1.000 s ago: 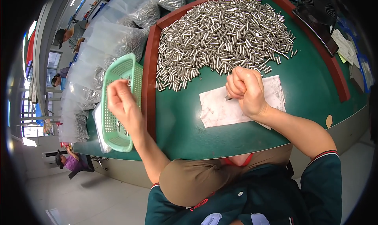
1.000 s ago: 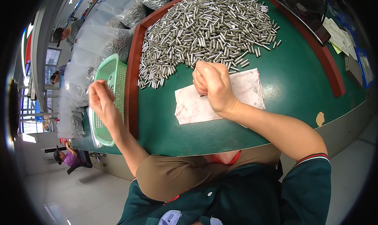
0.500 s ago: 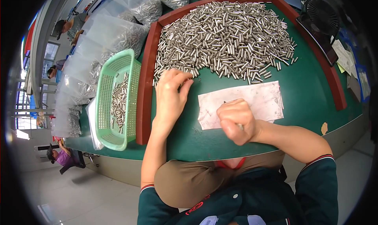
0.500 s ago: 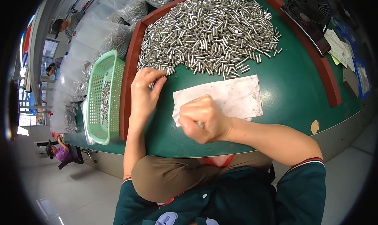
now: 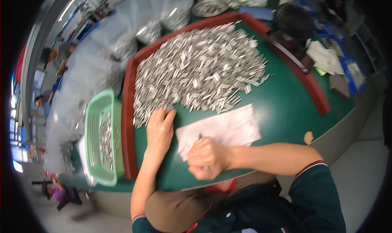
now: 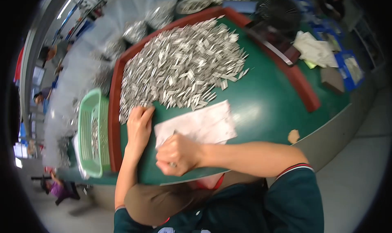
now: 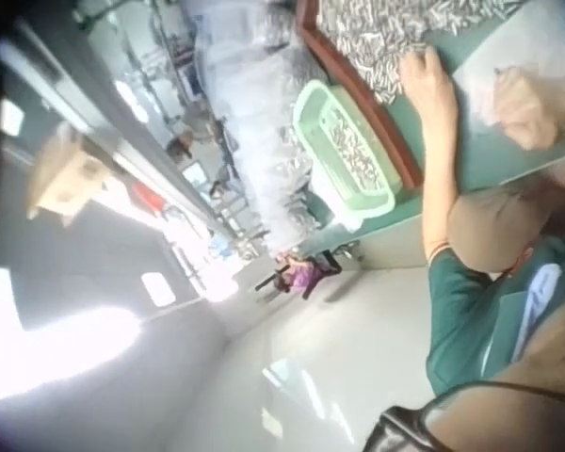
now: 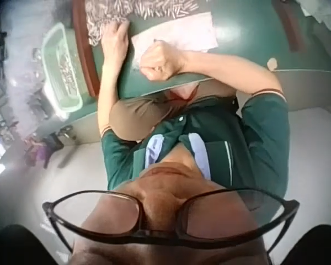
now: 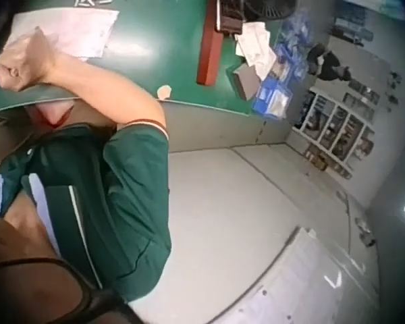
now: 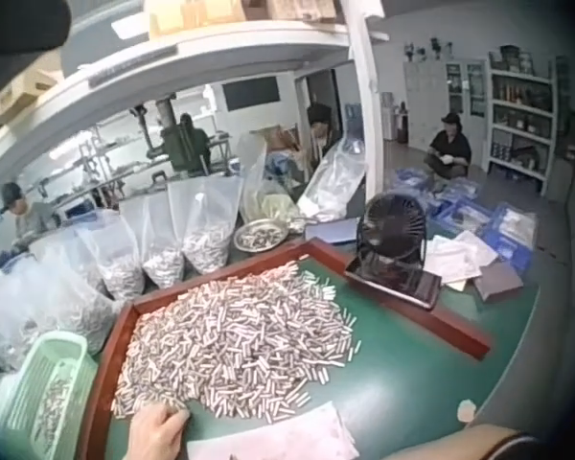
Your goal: Cleaning individual small metal pins using a small hand tool at a manufacturing workbench.
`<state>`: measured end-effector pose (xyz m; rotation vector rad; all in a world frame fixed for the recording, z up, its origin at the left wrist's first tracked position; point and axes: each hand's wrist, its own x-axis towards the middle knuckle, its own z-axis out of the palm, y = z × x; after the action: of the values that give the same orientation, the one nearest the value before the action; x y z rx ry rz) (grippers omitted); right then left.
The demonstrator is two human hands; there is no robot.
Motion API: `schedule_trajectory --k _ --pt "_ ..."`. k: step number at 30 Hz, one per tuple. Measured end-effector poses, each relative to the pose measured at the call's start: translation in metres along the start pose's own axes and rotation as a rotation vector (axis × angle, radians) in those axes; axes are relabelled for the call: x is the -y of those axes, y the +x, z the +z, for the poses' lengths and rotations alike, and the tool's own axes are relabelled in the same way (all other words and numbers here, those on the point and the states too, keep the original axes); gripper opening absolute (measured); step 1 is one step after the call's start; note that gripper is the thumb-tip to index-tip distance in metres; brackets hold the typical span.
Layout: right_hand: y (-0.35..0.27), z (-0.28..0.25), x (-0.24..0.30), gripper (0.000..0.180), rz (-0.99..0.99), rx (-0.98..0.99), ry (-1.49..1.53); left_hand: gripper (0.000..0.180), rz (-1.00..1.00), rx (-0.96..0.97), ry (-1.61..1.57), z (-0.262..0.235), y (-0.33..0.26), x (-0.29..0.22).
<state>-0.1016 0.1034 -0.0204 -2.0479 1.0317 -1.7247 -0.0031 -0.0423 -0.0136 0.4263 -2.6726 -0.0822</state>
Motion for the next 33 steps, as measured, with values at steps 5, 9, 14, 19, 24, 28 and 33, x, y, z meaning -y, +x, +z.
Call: schedule_trajectory --k 5,9,14,19,24,28,33 --pt "-0.002 0.015 -0.001 0.023 -0.028 -0.059 0.071 0.021 0.064 -0.009 0.062 -0.006 -0.010 0.002" --pt "-0.001 0.006 0.005 0.023 -0.024 -0.050 0.025 0.014 0.061 0.000 0.019 -0.009 0.005 -0.006" --pt "0.000 0.004 0.001 0.023 -0.065 -0.038 -0.004 0.010 -0.051 0.021 -0.204 -0.025 0.031 -0.011" --pt "-0.003 0.008 -0.001 0.023 -0.106 -0.021 -0.023 0.002 -0.544 0.194 -0.933 -0.047 0.092 -0.009" --pt "0.001 0.007 0.004 0.023 -0.129 -0.014 -0.048 0.007 -0.468 0.169 -1.117 -0.038 0.191 -0.012" --pt "-0.005 0.003 0.003 0.022 -0.144 0.004 -0.070 0.011 -0.454 0.135 -1.113 0.022 0.270 -0.002" --pt "0.001 0.010 0.004 0.023 -0.167 0.014 -0.054 0.008 -0.477 -0.003 -0.977 0.093 0.337 0.055"
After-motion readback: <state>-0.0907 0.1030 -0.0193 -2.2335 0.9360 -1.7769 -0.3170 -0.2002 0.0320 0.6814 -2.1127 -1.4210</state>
